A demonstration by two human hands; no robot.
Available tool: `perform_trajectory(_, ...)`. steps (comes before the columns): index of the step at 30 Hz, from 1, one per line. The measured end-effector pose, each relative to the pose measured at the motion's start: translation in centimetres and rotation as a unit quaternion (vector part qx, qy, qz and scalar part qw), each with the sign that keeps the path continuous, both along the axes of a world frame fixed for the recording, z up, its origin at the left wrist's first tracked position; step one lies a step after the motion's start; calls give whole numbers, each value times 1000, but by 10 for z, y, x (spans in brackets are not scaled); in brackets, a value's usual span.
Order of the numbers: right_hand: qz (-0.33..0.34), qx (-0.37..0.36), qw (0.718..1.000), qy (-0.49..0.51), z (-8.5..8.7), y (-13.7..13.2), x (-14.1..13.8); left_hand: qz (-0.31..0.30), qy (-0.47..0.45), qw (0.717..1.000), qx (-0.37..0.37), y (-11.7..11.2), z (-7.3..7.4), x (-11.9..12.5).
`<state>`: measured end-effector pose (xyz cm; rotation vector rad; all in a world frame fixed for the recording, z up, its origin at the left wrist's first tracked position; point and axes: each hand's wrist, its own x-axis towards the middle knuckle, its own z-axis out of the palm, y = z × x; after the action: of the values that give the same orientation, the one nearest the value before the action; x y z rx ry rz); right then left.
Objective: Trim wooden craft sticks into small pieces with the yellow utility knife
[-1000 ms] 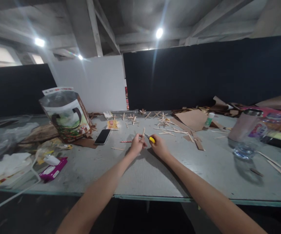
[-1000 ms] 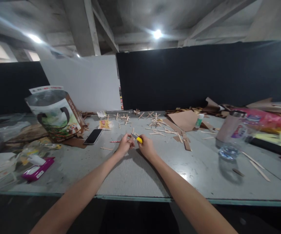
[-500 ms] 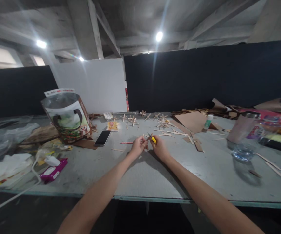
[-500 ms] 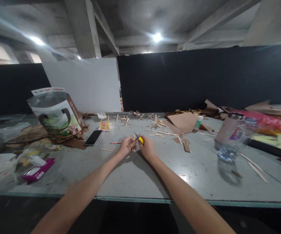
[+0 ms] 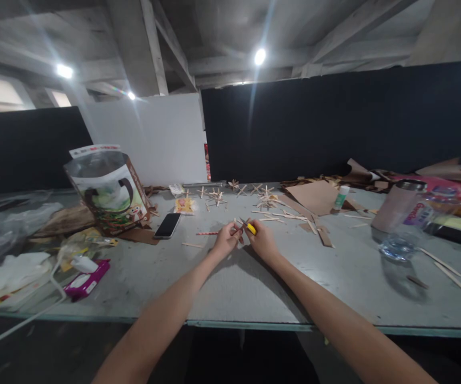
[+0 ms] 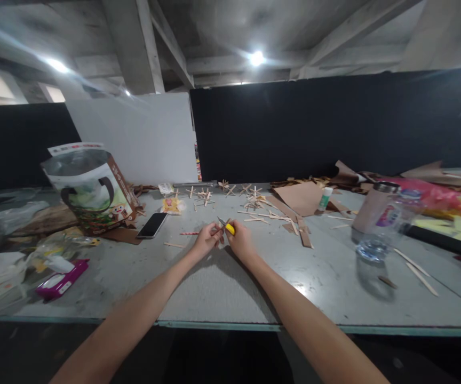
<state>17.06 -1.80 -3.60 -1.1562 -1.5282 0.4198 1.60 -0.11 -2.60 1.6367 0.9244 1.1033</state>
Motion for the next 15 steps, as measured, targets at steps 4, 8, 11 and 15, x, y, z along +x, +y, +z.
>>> perform_trajectory(4,-10,5,1000,19,3,-1,-1,6,7,1000,17,-3,4,2)
perform_trajectory(8,-14,13,999,41,6,-2,-3,17,20,999,33,-7,8,3)
perform_trajectory(11,-11,20,998,51,7,-3,-4,19,34,998,45,-10,10,2)
perform_trajectory(15,-11,18,998,55,8,-4,-4,18,40,998,47,-12,10,3)
